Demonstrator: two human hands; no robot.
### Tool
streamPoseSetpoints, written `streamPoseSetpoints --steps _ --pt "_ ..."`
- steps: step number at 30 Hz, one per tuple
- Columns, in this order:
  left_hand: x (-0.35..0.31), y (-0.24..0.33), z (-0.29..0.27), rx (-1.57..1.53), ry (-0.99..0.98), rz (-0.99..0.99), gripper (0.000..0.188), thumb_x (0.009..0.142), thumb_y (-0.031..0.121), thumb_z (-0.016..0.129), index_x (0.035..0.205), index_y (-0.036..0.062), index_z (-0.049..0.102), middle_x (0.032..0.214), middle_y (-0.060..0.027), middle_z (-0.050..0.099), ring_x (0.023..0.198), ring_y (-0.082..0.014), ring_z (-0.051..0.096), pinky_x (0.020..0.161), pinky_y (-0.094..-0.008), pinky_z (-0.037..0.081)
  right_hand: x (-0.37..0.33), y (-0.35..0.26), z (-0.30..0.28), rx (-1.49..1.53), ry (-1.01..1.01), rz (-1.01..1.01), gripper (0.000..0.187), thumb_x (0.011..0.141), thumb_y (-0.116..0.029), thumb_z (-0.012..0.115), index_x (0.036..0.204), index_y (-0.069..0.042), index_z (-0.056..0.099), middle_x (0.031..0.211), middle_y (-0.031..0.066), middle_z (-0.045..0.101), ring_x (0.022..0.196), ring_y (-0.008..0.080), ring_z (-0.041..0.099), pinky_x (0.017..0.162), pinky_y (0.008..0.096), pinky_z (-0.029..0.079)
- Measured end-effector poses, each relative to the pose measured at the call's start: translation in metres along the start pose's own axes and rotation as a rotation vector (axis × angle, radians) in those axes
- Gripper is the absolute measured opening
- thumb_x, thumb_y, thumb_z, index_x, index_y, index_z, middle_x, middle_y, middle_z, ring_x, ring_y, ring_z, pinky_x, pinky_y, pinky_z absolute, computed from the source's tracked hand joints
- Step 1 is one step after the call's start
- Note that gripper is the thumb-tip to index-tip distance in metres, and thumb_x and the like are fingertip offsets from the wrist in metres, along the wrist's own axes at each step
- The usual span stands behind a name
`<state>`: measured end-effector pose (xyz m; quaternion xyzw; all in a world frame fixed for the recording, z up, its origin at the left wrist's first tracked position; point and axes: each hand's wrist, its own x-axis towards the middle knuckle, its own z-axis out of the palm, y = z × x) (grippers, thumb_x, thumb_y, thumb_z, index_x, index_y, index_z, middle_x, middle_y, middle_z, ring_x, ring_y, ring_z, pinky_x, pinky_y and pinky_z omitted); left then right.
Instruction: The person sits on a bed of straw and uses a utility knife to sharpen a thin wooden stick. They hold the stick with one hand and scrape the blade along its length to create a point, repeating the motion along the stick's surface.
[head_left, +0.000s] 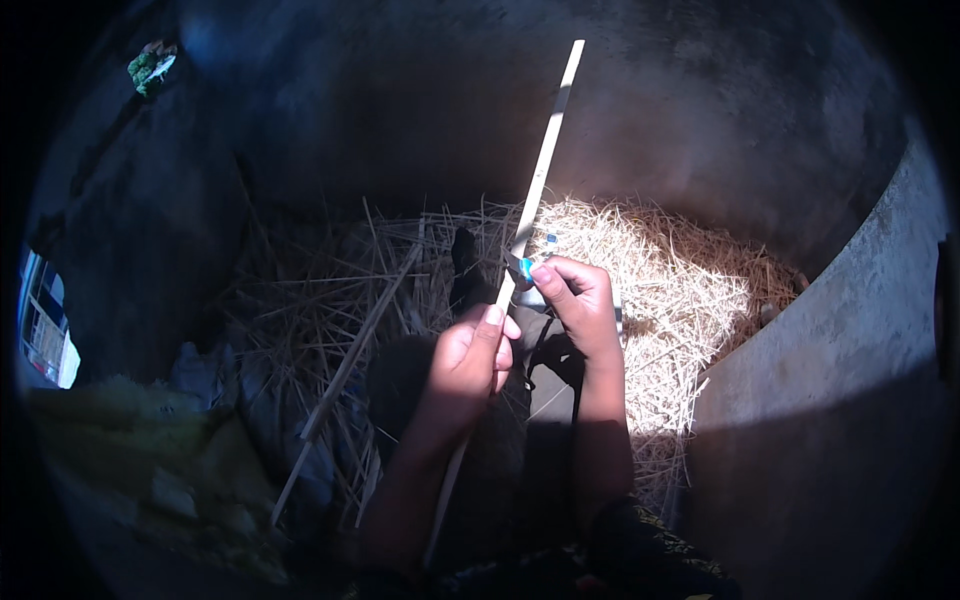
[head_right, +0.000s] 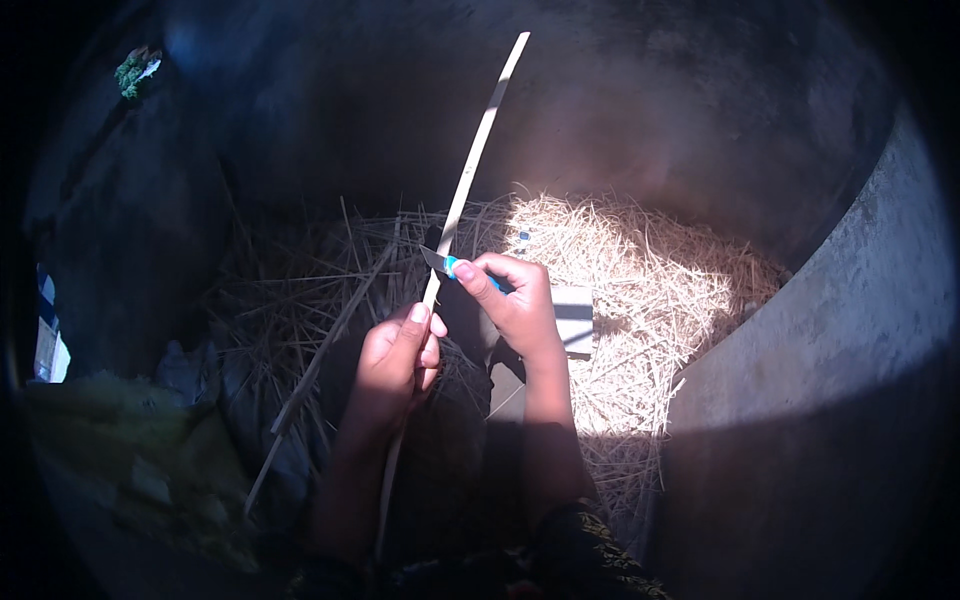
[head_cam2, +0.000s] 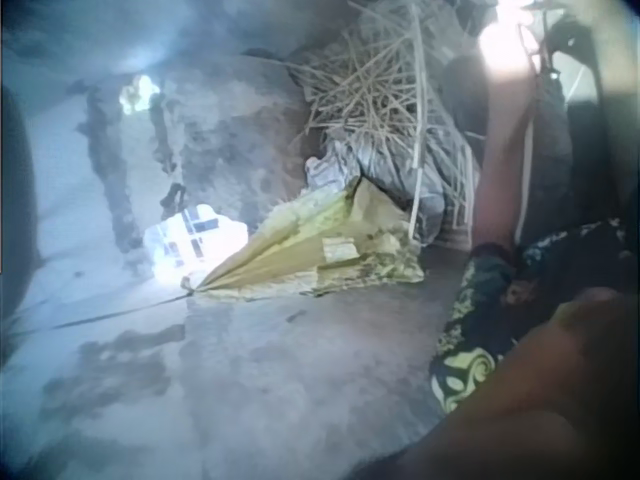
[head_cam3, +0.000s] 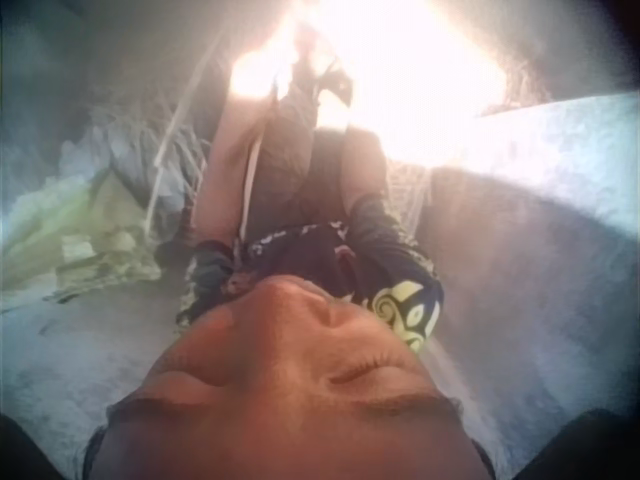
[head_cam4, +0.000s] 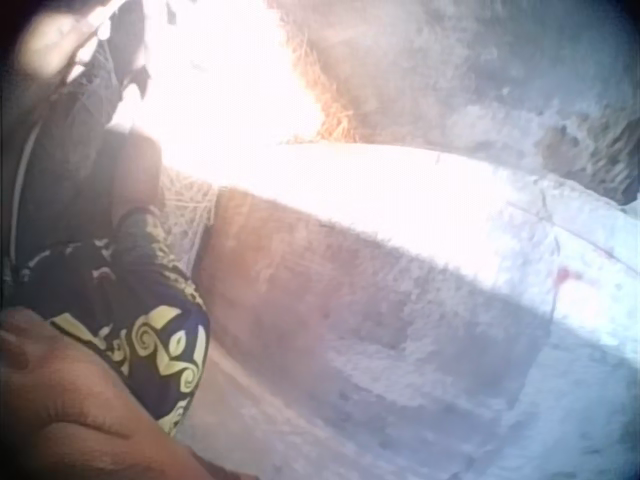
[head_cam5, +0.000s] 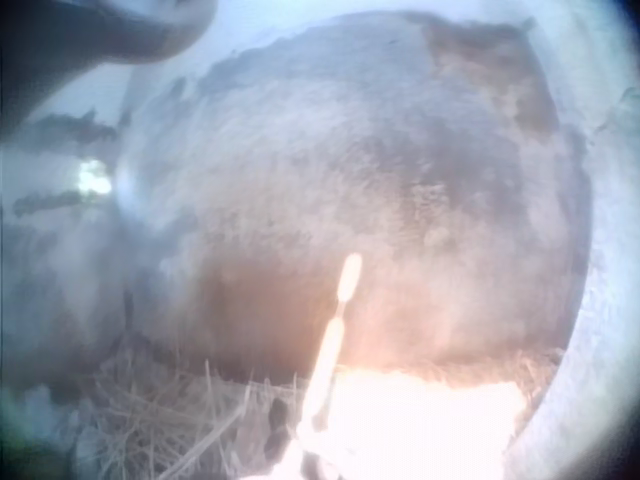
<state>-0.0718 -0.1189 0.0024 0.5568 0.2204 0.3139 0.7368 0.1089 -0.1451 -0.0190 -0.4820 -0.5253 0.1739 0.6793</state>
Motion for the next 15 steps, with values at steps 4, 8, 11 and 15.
streamPoseSetpoints --steps 4,8,11,15 --pt "-0.002 0.003 -0.001 0.007 0.048 0.008 0.030 0.108 0.031 0.043 0.096 0.0068 0.056 0.061 0.0048 0.046 0.043 -0.0025 0.034 0.038 -0.0211 0.025 -0.001 0.009 0.010 -0.457 0.268 -0.072 0.056 0.099 -0.045 0.055 0.065 -0.001 0.055 0.056 0.0172 0.050 0.050 0.0336 0.051 0.051 0.0405 0.039" --pt "-0.002 0.001 0.001 0.090 0.084 0.031 0.031 0.108 0.032 0.043 0.094 0.0074 0.056 0.062 0.0048 0.046 0.044 -0.0030 0.036 0.040 -0.0209 0.027 -0.002 0.014 0.012 -0.533 0.315 -0.103 0.050 0.100 -0.036 0.049 0.063 -0.002 0.055 0.056 0.0191 0.052 0.052 0.0399 0.053 0.053 0.0448 0.041" --pt "-0.002 -0.002 0.002 0.237 0.151 0.099 0.031 0.107 0.030 0.044 0.091 0.0068 0.057 0.062 0.0029 0.049 0.048 -0.0057 0.041 0.046 -0.0230 0.032 -0.003 0.014 0.019 -0.617 0.325 -0.166 0.043 0.097 -0.026 0.047 0.061 -0.001 0.054 0.056 0.0205 0.053 0.054 0.0428 0.055 0.053 0.0471 0.042" --pt "-0.006 -0.016 0.006 0.584 0.266 0.281 0.028 0.106 0.024 0.048 0.089 0.0051 0.058 0.061 -0.0053 0.053 0.053 -0.0145 0.054 0.053 -0.0305 0.042 0.005 0.017 0.023 -0.639 0.344 -0.241 0.037 0.090 -0.019 0.045 0.058 -0.002 0.051 0.055 0.0214 0.052 0.052 0.0431 0.055 0.052 0.0480 0.043"
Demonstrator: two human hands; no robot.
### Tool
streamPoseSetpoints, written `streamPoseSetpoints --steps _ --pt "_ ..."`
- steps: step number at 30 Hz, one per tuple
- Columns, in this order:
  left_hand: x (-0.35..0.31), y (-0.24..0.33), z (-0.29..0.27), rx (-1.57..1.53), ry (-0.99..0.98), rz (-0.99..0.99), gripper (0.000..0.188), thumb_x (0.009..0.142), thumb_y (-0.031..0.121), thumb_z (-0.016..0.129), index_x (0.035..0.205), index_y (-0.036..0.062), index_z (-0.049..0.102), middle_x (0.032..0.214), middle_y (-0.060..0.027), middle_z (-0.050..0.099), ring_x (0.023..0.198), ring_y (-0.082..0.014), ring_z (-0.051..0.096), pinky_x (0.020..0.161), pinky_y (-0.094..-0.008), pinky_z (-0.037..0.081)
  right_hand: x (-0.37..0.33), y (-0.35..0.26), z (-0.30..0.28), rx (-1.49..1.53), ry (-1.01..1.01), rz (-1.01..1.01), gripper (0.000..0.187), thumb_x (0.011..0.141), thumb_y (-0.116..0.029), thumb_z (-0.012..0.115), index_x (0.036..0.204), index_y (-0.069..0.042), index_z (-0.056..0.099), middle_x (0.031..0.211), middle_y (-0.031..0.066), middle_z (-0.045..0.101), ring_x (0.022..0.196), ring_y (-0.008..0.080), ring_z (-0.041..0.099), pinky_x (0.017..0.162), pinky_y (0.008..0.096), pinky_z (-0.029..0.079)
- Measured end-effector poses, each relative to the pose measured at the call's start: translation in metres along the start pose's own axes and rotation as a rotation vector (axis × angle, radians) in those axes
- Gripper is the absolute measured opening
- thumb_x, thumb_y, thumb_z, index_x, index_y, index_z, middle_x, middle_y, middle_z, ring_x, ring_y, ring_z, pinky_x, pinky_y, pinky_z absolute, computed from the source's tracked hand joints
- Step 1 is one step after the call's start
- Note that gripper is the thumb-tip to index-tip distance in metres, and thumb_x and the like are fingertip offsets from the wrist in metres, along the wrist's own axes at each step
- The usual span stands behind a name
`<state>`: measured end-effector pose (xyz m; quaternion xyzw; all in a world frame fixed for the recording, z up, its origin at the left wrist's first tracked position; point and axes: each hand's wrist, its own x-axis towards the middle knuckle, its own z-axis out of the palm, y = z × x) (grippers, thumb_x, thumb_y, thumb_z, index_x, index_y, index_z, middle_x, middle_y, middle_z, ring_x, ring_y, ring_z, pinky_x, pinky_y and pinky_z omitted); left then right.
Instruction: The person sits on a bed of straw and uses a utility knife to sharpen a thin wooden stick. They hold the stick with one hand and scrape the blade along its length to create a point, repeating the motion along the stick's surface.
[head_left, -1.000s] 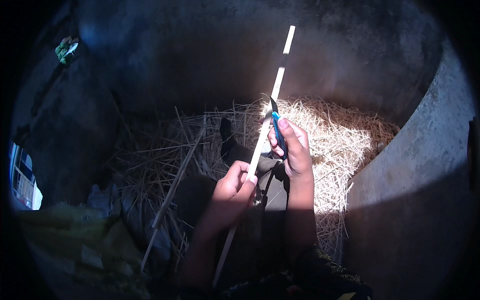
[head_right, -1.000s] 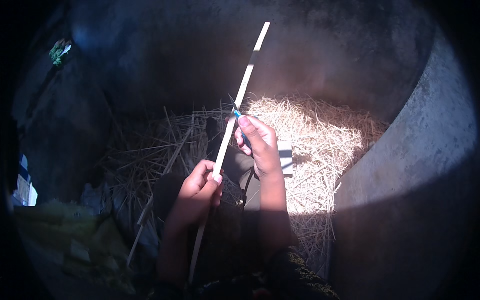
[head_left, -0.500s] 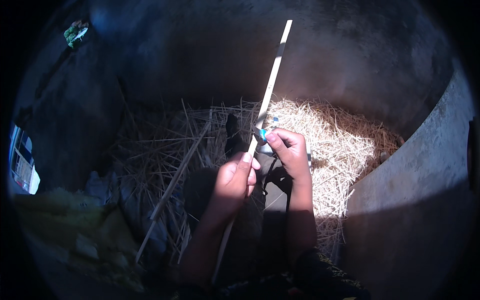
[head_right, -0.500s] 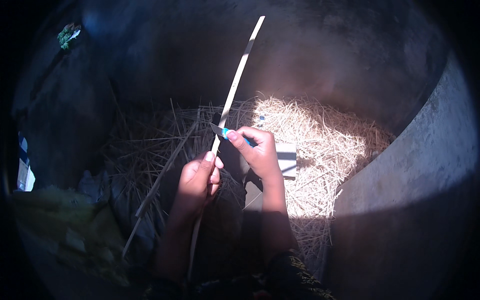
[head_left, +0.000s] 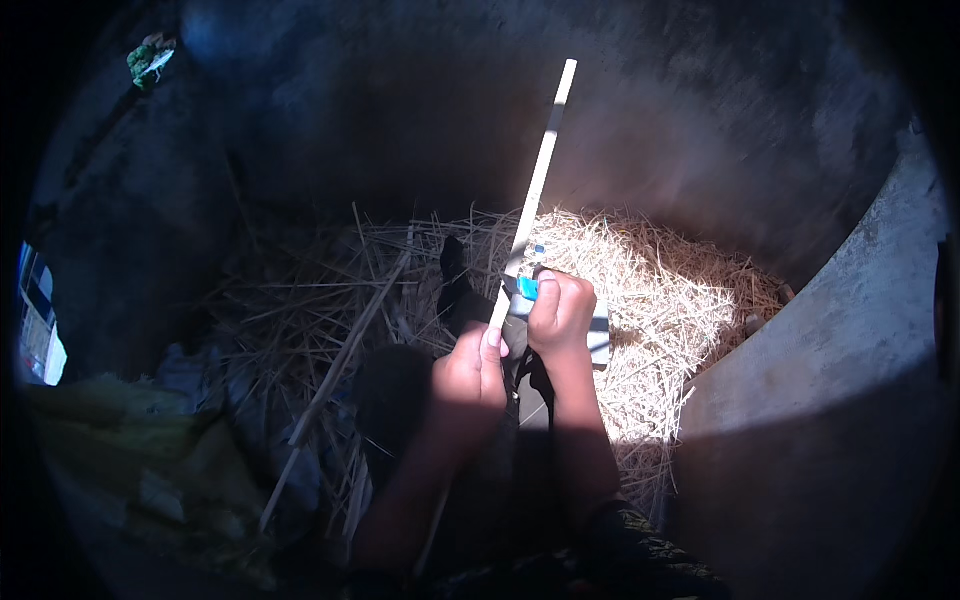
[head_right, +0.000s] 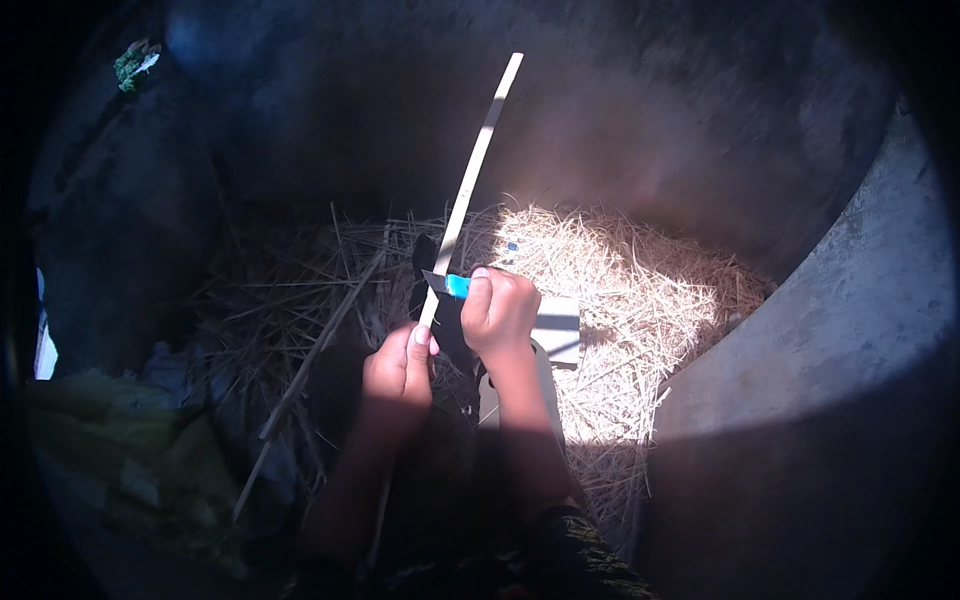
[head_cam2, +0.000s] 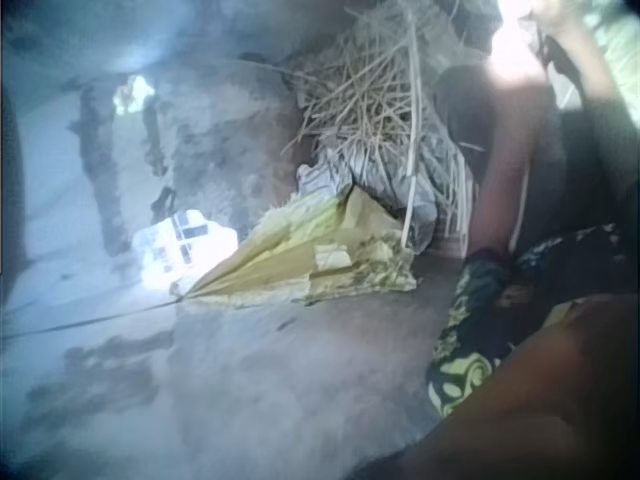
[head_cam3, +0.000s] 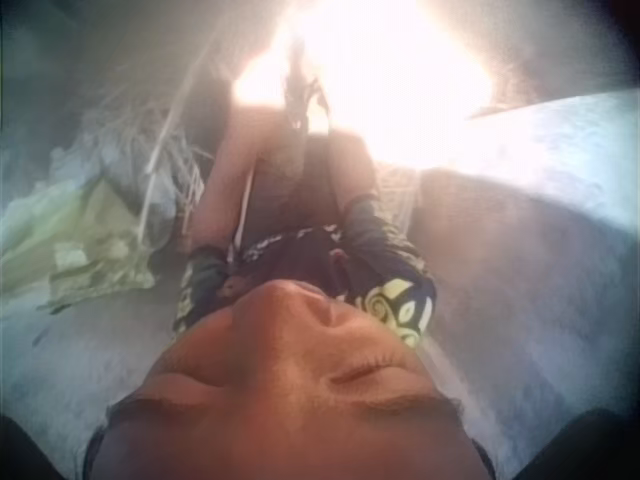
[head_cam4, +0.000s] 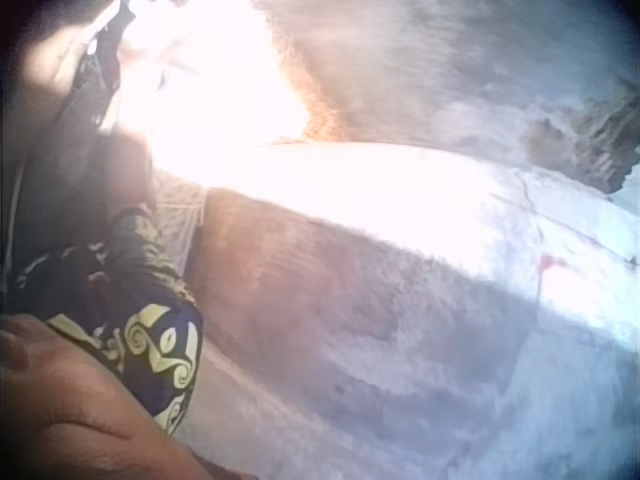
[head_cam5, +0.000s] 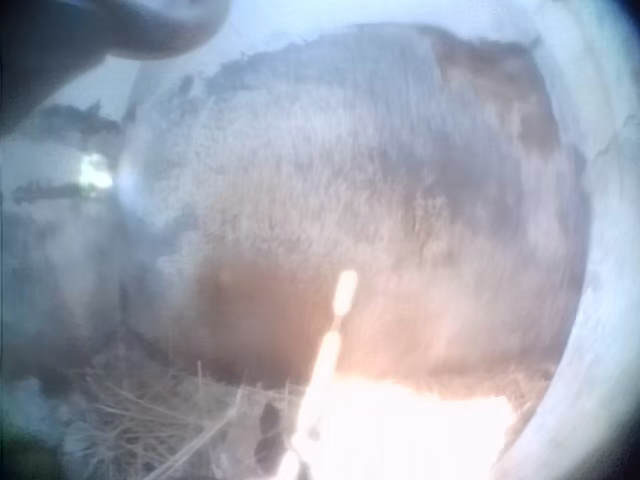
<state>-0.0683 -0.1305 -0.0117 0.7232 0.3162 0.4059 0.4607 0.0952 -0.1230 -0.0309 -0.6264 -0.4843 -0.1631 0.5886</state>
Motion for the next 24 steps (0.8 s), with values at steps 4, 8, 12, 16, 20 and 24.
streamPoseSetpoints --steps 4,8,12,16,20,24 --pt "-0.010 0.018 0.008 0.039 -0.073 -0.037 0.024 0.105 0.022 0.048 0.092 0.0058 0.058 0.061 -0.0120 0.055 0.054 -0.0231 0.060 0.054 -0.0366 0.046 0.015 0.015 -0.010 -0.007 0.113 -0.202 0.032 0.086 -0.020 0.040 0.058 -0.003 0.046 0.053 0.0197 0.046 0.048 0.0405 0.051 0.048 0.0460 0.041" --pt "-0.029 0.026 0.017 0.008 -0.078 -0.027 0.029 0.106 0.026 0.046 0.089 0.0056 0.057 0.061 -0.0062 0.056 0.056 -0.0171 0.058 0.054 -0.0328 0.045 0.033 0.003 -0.036 -0.040 0.162 -0.242 0.033 0.087 -0.021 0.038 0.060 -0.003 0.043 0.053 0.0185 0.041 0.046 0.0388 0.048 0.048 0.0441 0.039" --pt "-0.045 0.037 0.017 0.047 -0.230 -0.050 0.022 0.105 0.025 0.046 0.097 0.0073 0.055 0.068 -0.0184 0.061 0.068 -0.0418 0.066 0.056 -0.0454 0.048 0.092 0.016 -0.071 -0.151 0.295 -0.064 0.041 0.090 -0.022 0.036 0.062 0.003 0.053 0.055 0.0242 0.049 0.053 0.0429 0.056 0.053 0.0462 0.043" --pt "-0.061 0.035 0.032 0.033 -0.350 0.119 0.022 0.106 0.026 0.046 0.098 0.0067 0.053 0.071 -0.0189 0.062 0.067 -0.0398 0.065 0.057 -0.0459 0.048 0.159 0.055 -0.139 -0.353 0.418 0.060 0.048 0.091 -0.026 0.035 0.065 0.006 0.060 0.061 0.0260 0.059 0.060 0.0425 0.063 0.063 0.0487 0.048" --pt "-0.069 0.026 0.039 -0.005 -0.307 0.153 0.026 0.106 0.026 0.046 0.094 0.0046 0.055 0.066 -0.0115 0.060 0.059 -0.0233 0.064 0.056 -0.0362 0.047 0.169 0.052 -0.163 -0.490 0.371 0.031 0.048 0.092 -0.030 0.036 0.068 0.003 0.061 0.065 0.0271 0.060 0.064 0.0440 0.063 0.064 0.0493 0.049" --pt "-0.060 0.017 0.039 -0.211 -0.299 0.121 0.027 0.107 0.026 0.046 0.093 0.0036 0.055 0.063 -0.0049 0.055 0.055 -0.0123 0.055 0.054 -0.0311 0.043 0.096 0.022 -0.157 -0.542 0.065 -0.237 0.045 0.095 -0.029 0.039 0.061 -0.002 0.052 0.057 0.0205 0.053 0.055 0.0426 0.057 0.055 0.0488 0.046"
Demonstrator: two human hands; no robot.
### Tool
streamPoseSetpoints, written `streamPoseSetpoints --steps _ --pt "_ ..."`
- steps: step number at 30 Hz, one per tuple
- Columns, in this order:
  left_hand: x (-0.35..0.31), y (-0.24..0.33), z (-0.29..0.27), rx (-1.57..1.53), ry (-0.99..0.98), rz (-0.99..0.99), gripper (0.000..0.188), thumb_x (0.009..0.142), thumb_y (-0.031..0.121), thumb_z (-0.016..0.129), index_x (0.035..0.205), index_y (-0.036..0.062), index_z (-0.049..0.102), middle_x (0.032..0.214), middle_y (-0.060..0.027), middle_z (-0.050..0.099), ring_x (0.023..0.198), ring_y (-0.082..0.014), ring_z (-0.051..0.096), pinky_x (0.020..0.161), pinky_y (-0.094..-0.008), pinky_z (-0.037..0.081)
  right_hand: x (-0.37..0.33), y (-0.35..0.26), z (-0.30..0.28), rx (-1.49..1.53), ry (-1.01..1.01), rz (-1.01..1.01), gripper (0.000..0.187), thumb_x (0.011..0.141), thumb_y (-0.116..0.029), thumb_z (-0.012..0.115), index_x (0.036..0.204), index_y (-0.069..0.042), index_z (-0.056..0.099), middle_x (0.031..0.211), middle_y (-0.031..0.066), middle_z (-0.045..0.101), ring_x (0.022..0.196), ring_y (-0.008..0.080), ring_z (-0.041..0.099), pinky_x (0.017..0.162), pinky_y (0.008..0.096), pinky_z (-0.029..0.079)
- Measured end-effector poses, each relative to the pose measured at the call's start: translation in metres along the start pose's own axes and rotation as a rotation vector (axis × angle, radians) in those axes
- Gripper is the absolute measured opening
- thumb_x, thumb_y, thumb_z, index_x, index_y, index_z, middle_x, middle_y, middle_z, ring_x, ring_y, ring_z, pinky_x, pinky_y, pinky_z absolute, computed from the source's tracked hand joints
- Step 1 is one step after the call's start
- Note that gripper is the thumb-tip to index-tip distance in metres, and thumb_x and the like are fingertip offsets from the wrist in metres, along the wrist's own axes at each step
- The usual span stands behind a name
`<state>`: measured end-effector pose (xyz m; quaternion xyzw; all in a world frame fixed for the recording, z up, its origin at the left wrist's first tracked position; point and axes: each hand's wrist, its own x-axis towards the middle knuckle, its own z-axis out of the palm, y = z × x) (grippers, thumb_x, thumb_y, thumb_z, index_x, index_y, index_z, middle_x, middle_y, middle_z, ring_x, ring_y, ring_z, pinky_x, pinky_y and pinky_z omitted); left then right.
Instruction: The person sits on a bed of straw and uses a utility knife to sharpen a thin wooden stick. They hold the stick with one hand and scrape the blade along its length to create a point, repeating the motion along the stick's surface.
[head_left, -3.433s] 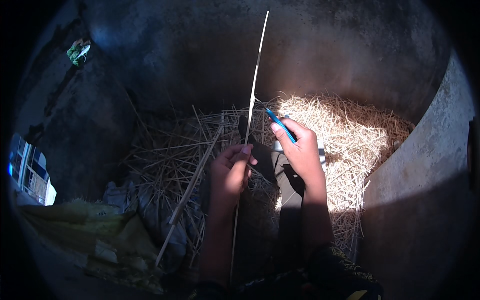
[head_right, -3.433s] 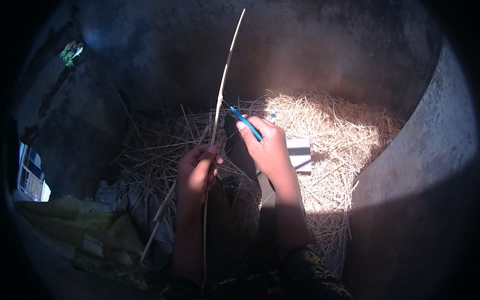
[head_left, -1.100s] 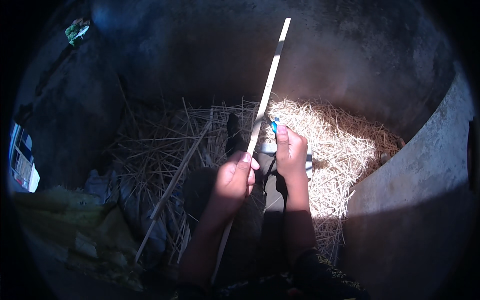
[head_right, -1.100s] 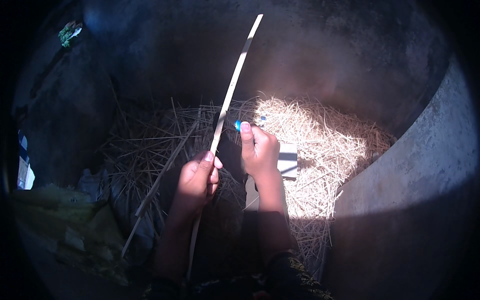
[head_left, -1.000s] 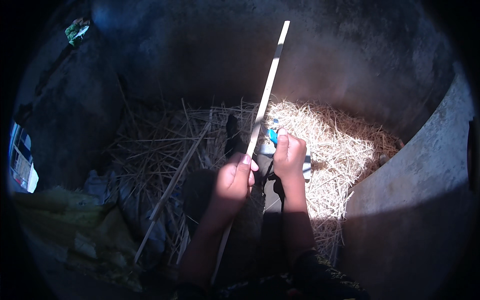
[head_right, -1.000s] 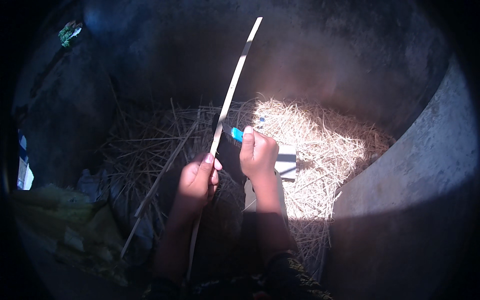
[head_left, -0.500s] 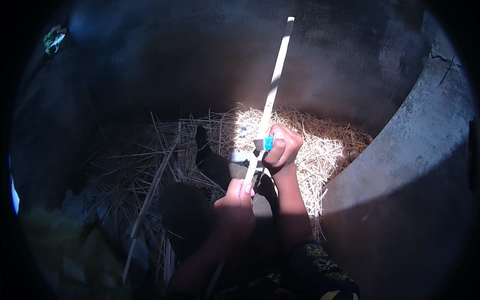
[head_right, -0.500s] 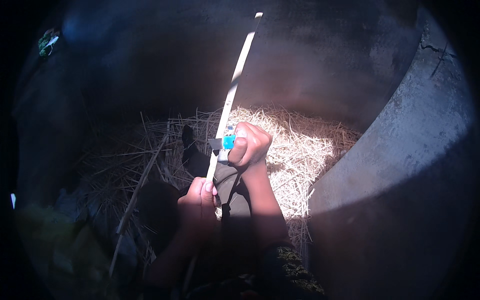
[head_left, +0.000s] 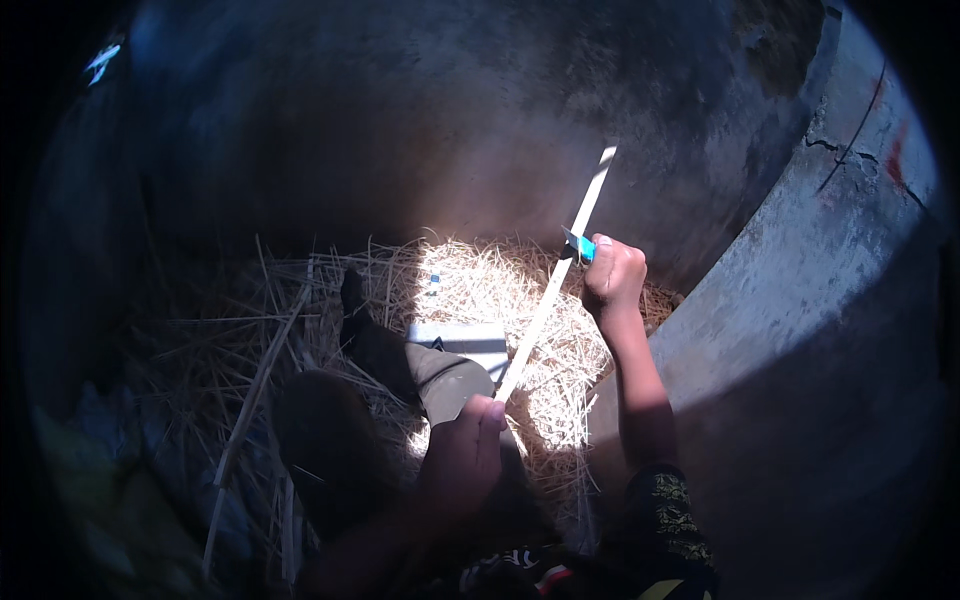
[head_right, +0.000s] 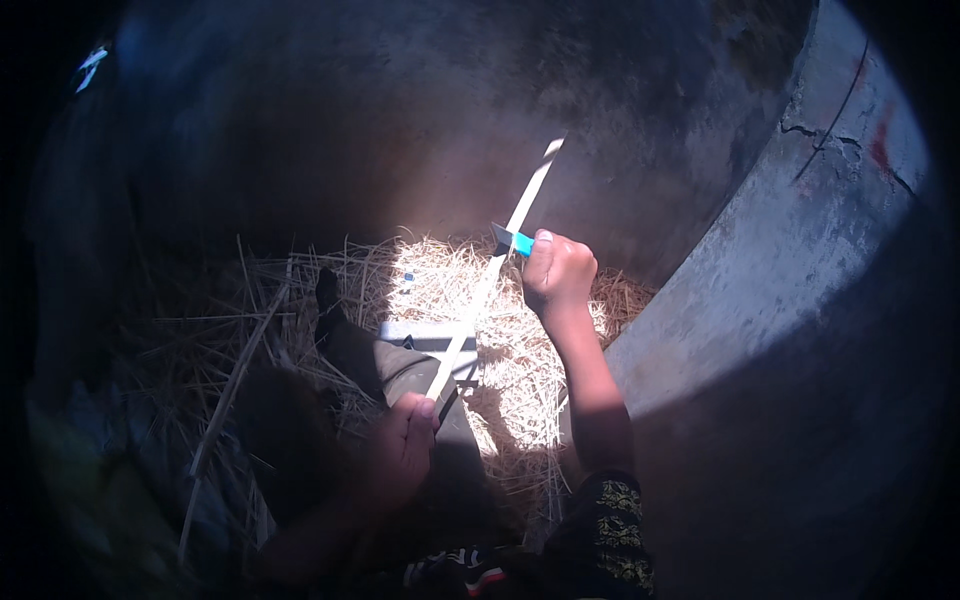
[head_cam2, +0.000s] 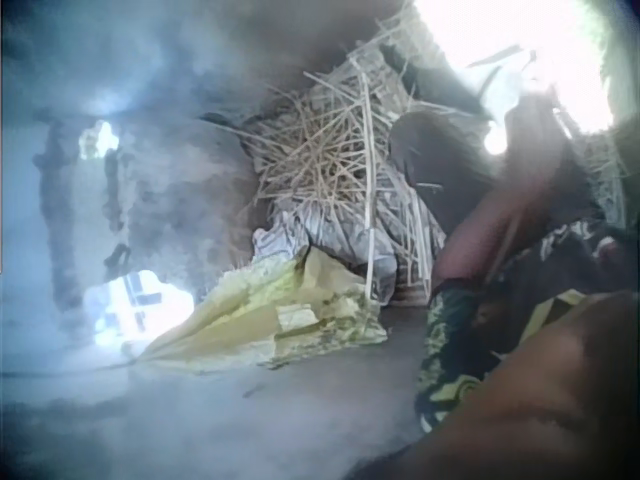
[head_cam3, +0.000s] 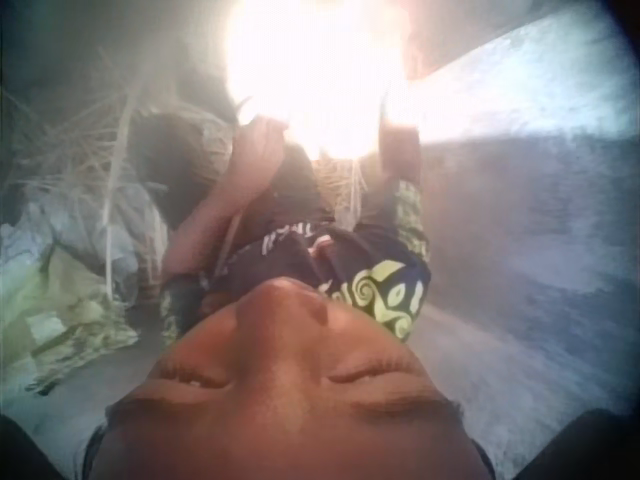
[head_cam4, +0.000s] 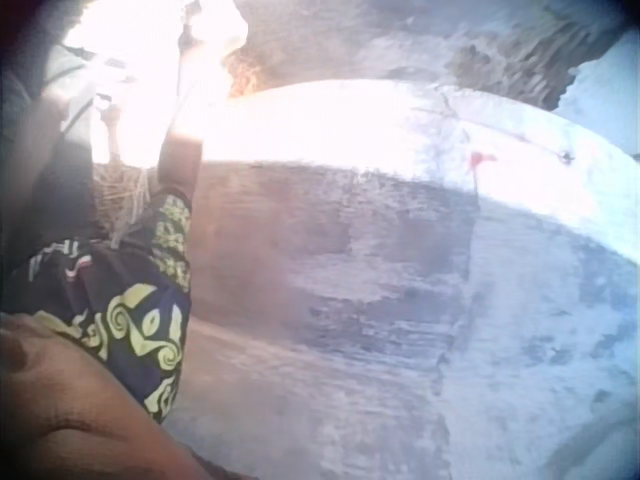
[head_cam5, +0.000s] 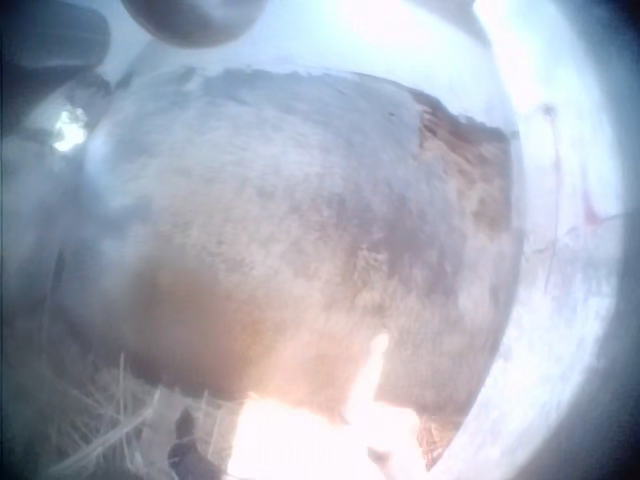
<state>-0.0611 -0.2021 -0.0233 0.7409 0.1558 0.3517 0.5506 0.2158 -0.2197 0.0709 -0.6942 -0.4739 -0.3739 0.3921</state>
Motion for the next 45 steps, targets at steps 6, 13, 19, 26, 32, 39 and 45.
streamPoseSetpoints --steps 6,13,19,26,32,39,45 --pt "0.004 -0.001 0.000 0.015 -0.023 0.025 0.029 0.107 0.025 0.045 0.091 0.0036 0.055 0.059 -0.0024 0.052 0.055 -0.0102 0.052 0.055 -0.0299 0.043 -0.043 -0.025 -0.006 0.122 -0.055 -0.102 0.043 0.096 -0.026 0.036 0.059 -0.005 0.045 0.053 0.0171 0.046 0.049 0.0391 0.053 0.050 0.0483 0.042" --pt "-0.018 0.001 0.012 0.162 -0.158 -0.058 0.031 0.107 0.027 0.042 0.090 0.0047 0.055 0.059 -0.0040 0.052 0.054 -0.0112 0.053 0.055 -0.0324 0.045 0.051 0.081 -0.002 -0.072 0.171 0.381 0.052 0.096 -0.031 0.037 0.068 0.005 0.062 0.068 0.0302 0.060 0.067 0.0489 0.062 0.066 0.0553 0.049" --pt "-0.005 -0.009 0.005 -0.621 -0.237 -0.388 0.033 0.108 0.034 0.041 0.086 0.0106 0.047 0.067 0.0041 0.037 0.050 -0.0030 0.031 0.045 -0.0187 0.028 -0.030 -0.011 -0.018 -0.065 -0.151 -0.159 0.046 0.097 -0.027 0.037 0.060 -0.003 0.051 0.057 0.0185 0.054 0.052 0.0417 0.057 0.053 0.0502 0.046" --pt "-0.018 -0.008 0.016 -0.411 -0.199 -0.320 0.038 0.108 0.039 0.040 0.087 0.0085 0.047 0.066 0.0033 0.039 0.052 -0.0044 0.034 0.047 -0.0213 0.031 -0.002 -0.003 -0.019 -0.083 -0.018 -0.046 0.043 0.095 -0.024 0.037 0.063 -0.002 0.054 0.059 0.0227 0.054 0.057 0.0442 0.058 0.056 0.0514 0.046" --pt "-0.020 -0.004 0.019 -0.195 -0.161 -0.190 0.039 0.108 0.037 0.040 0.085 0.0073 0.049 0.066 0.0029 0.044 0.057 -0.0040 0.041 0.052 -0.0214 0.035 0.069 0.028 -0.015 -0.227 0.055 0.249 0.050 0.095 -0.030 0.037 0.072 0.003 0.067 0.071 0.0271 0.064 0.069 0.0481 0.064 0.068 0.0533 0.052" --pt "-0.010 -0.017 0.010 -0.331 -0.062 -0.172 0.033 0.108 0.030 0.043 0.085 0.0072 0.051 0.064 0.0039 0.044 0.058 -0.0032 0.042 0.053 -0.0217 0.036 -0.043 -0.044 -0.031 -0.025 -0.278 -0.339 0.040 0.093 -0.023 0.044 0.055 -0.010 0.046 0.049 0.0111 0.045 0.042 0.0327 0.051 0.044 0.0435 0.042" --pt "-0.008 -0.004 0.006 -0.078 0.014 -0.071 0.031 0.108 0.027 0.045 0.086 0.0054 0.053 0.062 0.0006 0.049 0.057 -0.0056 0.048 0.055 -0.0257 0.041 -0.017 -0.043 -0.030 0.013 -0.243 -0.433 0.040 0.092 -0.024 0.042 0.056 -0.007 0.045 0.050 0.0116 0.046 0.044 0.0332 0.052 0.046 0.0438 0.043"
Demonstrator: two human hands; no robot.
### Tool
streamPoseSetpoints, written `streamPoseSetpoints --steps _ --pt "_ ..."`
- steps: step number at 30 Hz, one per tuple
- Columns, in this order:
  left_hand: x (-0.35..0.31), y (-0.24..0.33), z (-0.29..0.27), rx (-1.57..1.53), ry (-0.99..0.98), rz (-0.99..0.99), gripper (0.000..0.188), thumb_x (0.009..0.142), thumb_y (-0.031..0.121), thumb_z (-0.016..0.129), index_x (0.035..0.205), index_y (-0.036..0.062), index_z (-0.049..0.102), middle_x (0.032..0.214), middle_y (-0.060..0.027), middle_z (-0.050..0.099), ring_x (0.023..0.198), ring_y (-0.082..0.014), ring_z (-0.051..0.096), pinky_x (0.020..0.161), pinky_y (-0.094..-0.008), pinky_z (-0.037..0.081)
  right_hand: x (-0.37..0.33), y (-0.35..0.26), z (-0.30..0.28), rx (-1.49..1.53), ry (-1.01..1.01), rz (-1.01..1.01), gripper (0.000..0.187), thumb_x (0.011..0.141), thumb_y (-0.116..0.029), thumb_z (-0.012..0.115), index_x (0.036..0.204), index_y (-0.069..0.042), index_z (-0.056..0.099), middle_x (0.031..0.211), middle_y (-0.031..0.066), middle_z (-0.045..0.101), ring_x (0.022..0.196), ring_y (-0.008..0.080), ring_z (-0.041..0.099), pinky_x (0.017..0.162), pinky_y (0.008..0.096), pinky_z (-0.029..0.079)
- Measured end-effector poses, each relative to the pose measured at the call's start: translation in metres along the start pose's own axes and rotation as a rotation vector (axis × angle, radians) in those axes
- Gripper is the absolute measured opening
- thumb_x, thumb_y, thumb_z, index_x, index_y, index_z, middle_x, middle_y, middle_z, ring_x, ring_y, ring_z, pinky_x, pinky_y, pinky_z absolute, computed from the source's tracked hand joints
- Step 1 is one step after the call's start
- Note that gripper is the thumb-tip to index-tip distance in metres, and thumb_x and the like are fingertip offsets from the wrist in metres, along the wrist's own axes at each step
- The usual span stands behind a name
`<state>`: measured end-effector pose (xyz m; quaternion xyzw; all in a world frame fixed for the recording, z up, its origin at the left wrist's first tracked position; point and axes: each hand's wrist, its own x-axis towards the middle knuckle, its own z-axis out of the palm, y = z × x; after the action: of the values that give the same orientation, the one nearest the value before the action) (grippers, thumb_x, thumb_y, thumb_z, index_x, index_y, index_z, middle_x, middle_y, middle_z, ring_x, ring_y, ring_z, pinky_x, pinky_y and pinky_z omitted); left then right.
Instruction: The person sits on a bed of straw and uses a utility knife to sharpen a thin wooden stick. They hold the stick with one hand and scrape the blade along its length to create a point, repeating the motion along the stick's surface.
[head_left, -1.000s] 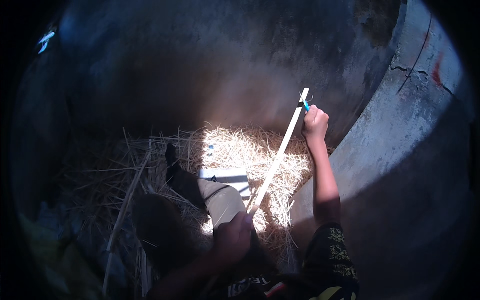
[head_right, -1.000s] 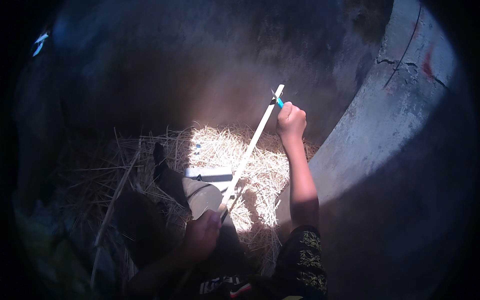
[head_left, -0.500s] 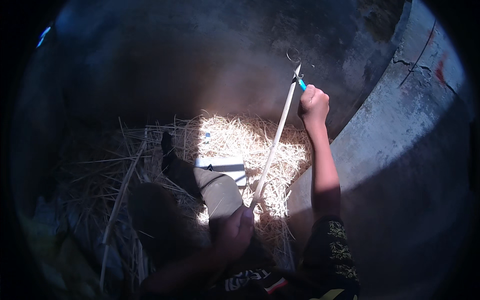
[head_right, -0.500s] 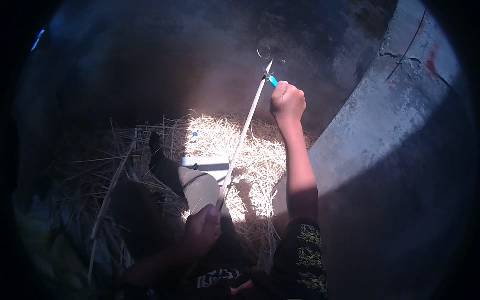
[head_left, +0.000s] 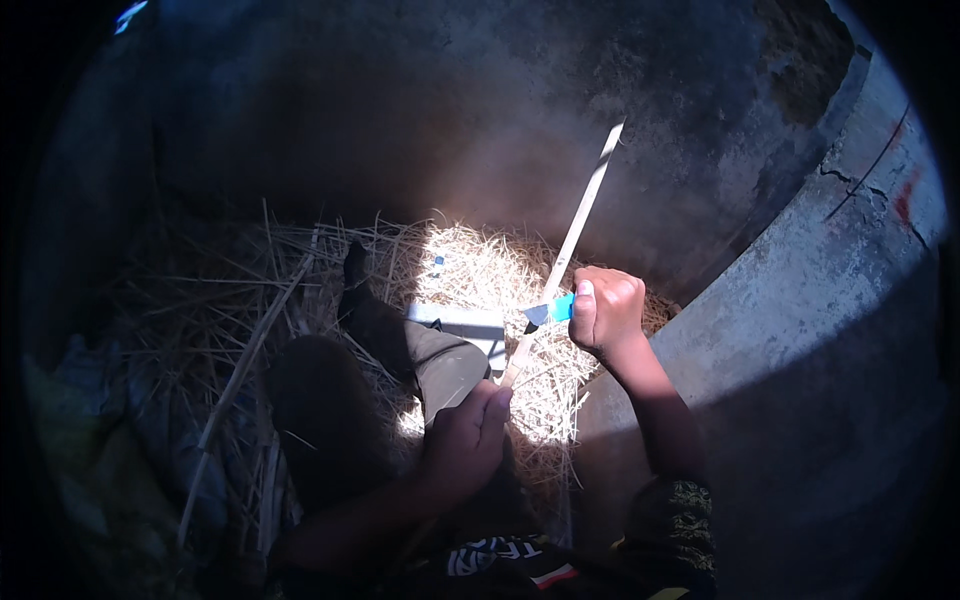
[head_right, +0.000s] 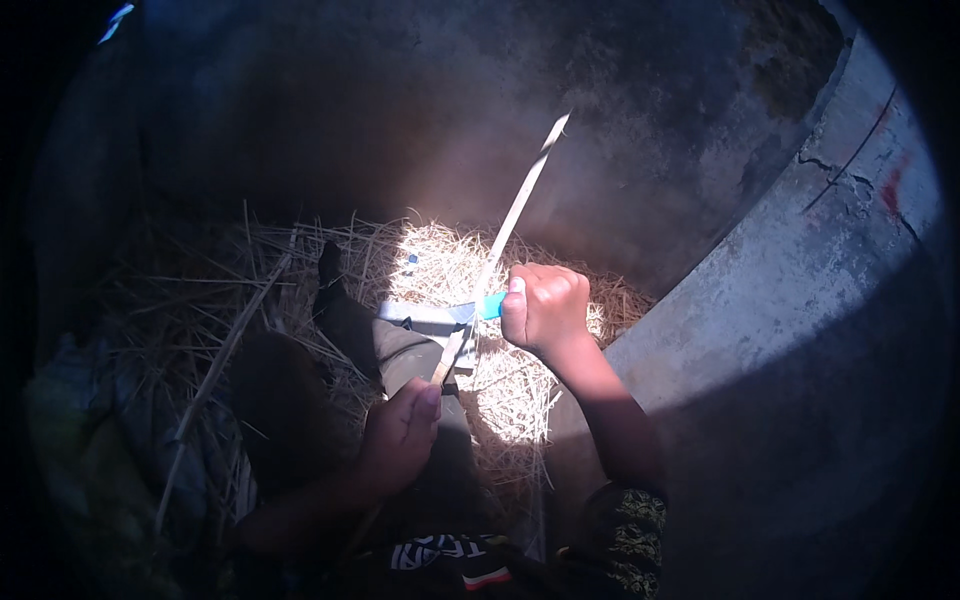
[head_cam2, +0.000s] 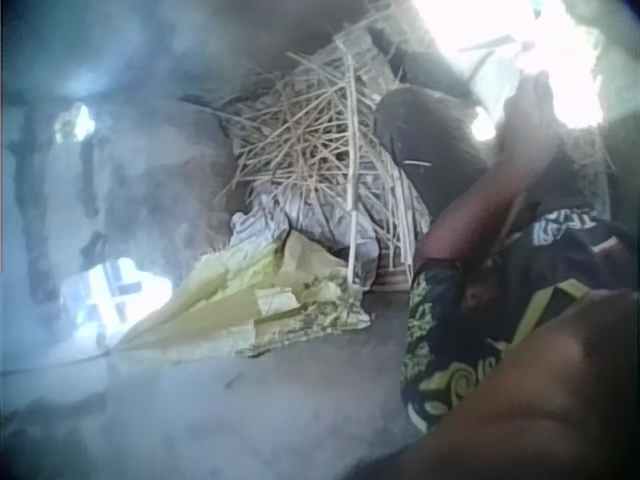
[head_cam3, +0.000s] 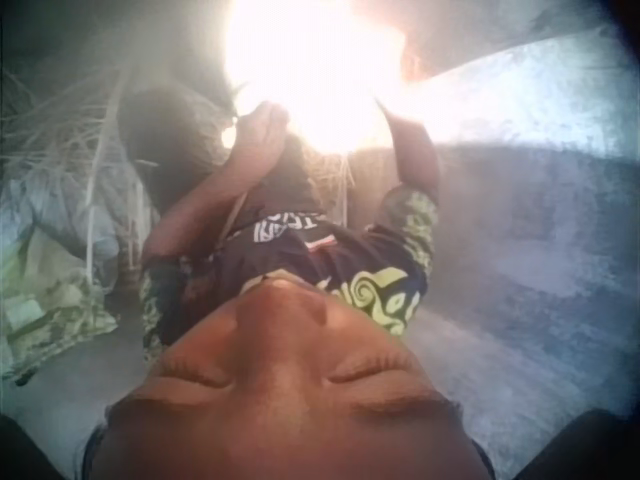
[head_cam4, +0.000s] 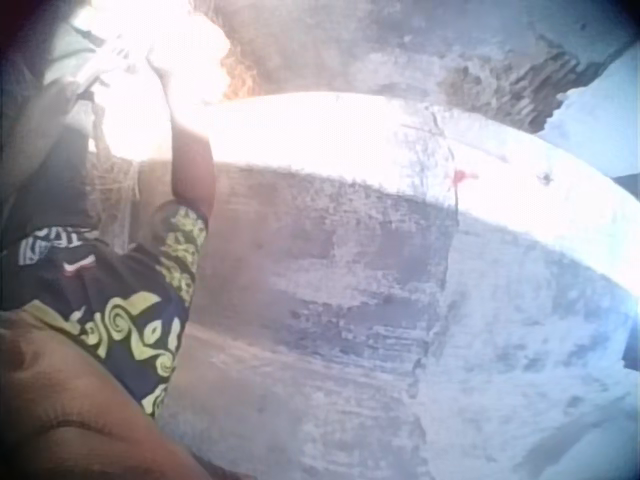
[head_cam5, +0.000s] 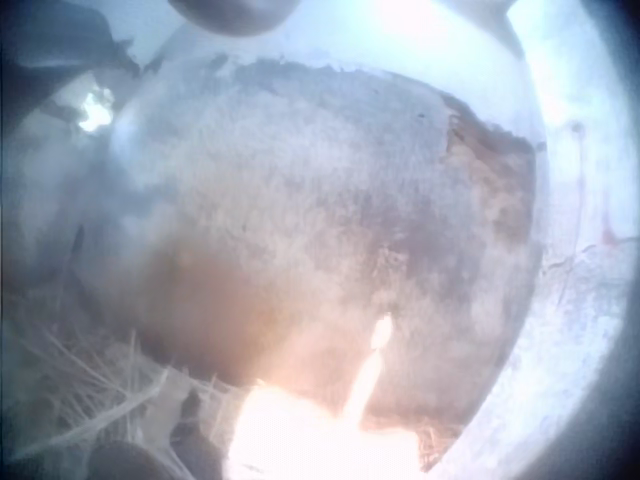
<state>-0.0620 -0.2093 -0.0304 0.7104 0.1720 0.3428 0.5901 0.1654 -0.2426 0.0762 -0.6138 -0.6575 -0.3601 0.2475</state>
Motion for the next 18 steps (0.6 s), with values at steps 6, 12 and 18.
streamPoseSetpoints --steps 6,12,18 --pt "-0.012 0.012 0.004 0.017 -0.081 -0.060 0.030 0.107 0.026 0.046 0.088 0.0052 0.055 0.062 -0.0010 0.051 0.056 -0.0072 0.049 0.055 -0.0269 0.043 0.066 0.101 -0.005 -0.315 0.180 0.666 0.050 0.094 -0.031 0.036 0.074 0.002 0.067 0.073 0.0261 0.065 0.072 0.0483 0.064 0.071 0.0537 0.052" --pt "-0.008 0.003 -0.004 -0.066 -0.077 -0.117 0.031 0.107 0.029 0.047 0.090 0.0050 0.057 0.064 -0.0006 0.053 0.059 -0.0069 0.050 0.057 -0.0262 0.043 0.048 0.077 -0.003 -0.348 0.031 0.523 0.049 0.095 -0.030 0.037 0.072 0.000 0.069 0.073 0.0245 0.066 0.068 0.0443 0.065 0.066 0.0525 0.053" --pt "-0.004 0.000 -0.006 -0.025 -0.034 -0.073 0.031 0.106 0.031 0.048 0.092 0.0053 0.057 0.066 -0.0040 0.057 0.060 -0.0105 0.054 0.058 -0.0297 0.045 -0.017 -0.005 0.004 -0.003 -0.047 0.074 0.042 0.095 -0.024 0.041 0.055 -0.009 0.044 0.051 0.0134 0.046 0.044 0.0345 0.051 0.045 0.0452 0.041"
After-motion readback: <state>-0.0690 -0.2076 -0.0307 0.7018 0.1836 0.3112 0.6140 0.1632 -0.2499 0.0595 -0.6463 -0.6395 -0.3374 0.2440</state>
